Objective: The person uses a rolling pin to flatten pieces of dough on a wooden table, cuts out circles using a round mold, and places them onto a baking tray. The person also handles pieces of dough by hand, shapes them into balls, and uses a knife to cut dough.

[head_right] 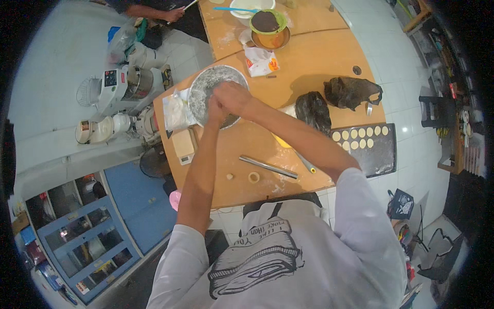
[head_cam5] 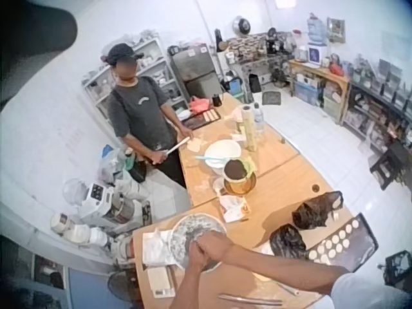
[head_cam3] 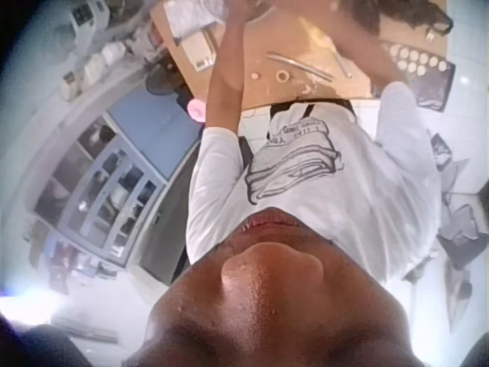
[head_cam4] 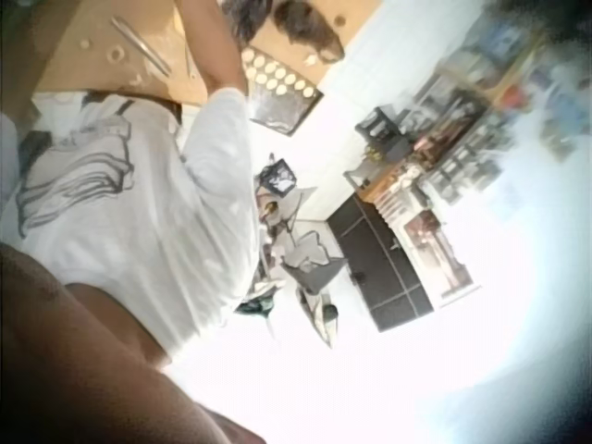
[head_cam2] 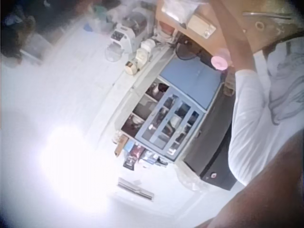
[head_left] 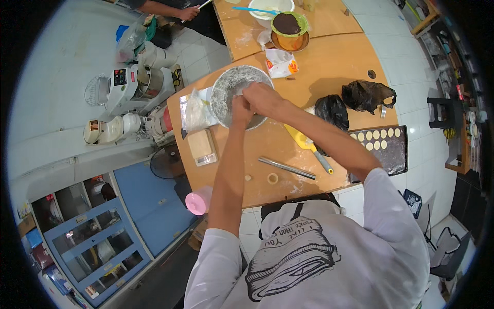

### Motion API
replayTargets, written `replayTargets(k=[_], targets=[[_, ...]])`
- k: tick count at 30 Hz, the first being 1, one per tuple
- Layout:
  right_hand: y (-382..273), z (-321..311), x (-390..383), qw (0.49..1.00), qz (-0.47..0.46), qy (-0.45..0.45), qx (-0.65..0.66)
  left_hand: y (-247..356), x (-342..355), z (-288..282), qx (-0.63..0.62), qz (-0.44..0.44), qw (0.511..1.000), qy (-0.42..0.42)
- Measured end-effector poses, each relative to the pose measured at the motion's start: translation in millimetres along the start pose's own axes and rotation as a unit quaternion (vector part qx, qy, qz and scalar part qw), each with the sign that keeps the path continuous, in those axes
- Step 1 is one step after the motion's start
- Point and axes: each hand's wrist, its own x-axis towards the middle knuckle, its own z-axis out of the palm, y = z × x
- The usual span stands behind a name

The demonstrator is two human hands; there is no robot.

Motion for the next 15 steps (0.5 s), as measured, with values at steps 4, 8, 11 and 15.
replayTargets(k=[4,8,11,15], targets=[[-63.4,-64.2,-12.7,0.982,0.014,0.083,0.167,-30.0,1.0,16.8,-0.121,0.062,0.987,0.086],[-97.8,-109.6,-57.6,0.872,0.011,0.148,0.467,-35.9,2.6,1.5,-0.147,-0.05,0.987,-0.032],[-88.8,-95.7,-93.3,0.839,0.07,0.101,0.53,-21.7,-7.9,-32.3,-0.188,-0.015,0.976,-0.11],[-69.9,-33.5,-149.1,0.826,0.189,0.016,0.53,20.6,-71.1,-85.1,-0.295,-0.072,0.951,0.058]])
